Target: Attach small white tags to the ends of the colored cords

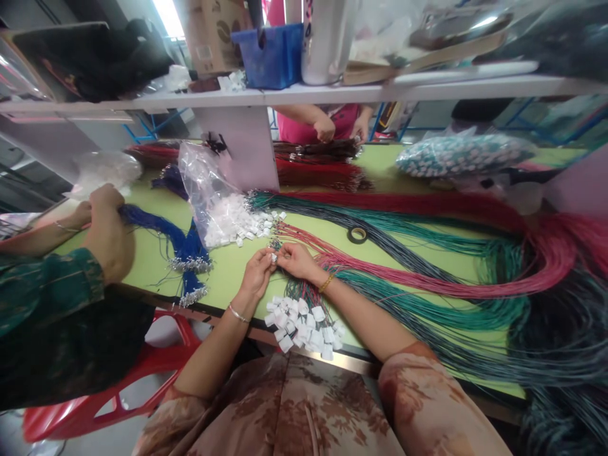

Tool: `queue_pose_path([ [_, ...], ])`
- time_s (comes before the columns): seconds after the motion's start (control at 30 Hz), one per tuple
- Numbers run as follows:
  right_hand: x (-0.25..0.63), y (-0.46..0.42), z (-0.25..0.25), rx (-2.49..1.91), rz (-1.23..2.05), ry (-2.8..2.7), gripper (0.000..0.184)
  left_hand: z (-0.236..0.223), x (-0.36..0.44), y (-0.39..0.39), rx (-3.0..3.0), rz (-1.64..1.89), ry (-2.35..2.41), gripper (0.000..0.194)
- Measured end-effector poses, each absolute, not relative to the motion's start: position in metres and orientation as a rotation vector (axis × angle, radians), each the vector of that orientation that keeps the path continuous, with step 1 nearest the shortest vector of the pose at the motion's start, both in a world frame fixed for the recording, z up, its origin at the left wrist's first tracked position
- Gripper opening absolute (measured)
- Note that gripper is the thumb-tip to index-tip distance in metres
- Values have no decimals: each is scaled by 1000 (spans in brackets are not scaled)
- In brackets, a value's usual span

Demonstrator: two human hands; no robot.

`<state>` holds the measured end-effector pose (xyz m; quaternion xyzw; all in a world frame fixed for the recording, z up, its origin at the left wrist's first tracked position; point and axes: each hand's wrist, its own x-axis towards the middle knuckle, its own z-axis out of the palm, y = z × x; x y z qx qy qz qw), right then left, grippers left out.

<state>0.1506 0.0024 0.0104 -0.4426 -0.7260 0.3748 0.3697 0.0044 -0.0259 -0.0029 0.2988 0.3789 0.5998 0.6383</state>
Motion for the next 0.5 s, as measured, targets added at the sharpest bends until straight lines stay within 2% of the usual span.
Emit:
queue_pose_path([
  [0.23, 150, -5, 11, -1186, 738, -2012, 20, -6, 9, -28, 728, 1400, 956, 29],
  [0.4, 156, 20, 12, -1160, 802, -2098, 24, -6, 6, -27, 718, 1365, 995, 25],
  [0.5, 158, 44, 13, -1357, 607, -2166, 20, -5, 3, -25, 648, 1351, 991, 25],
])
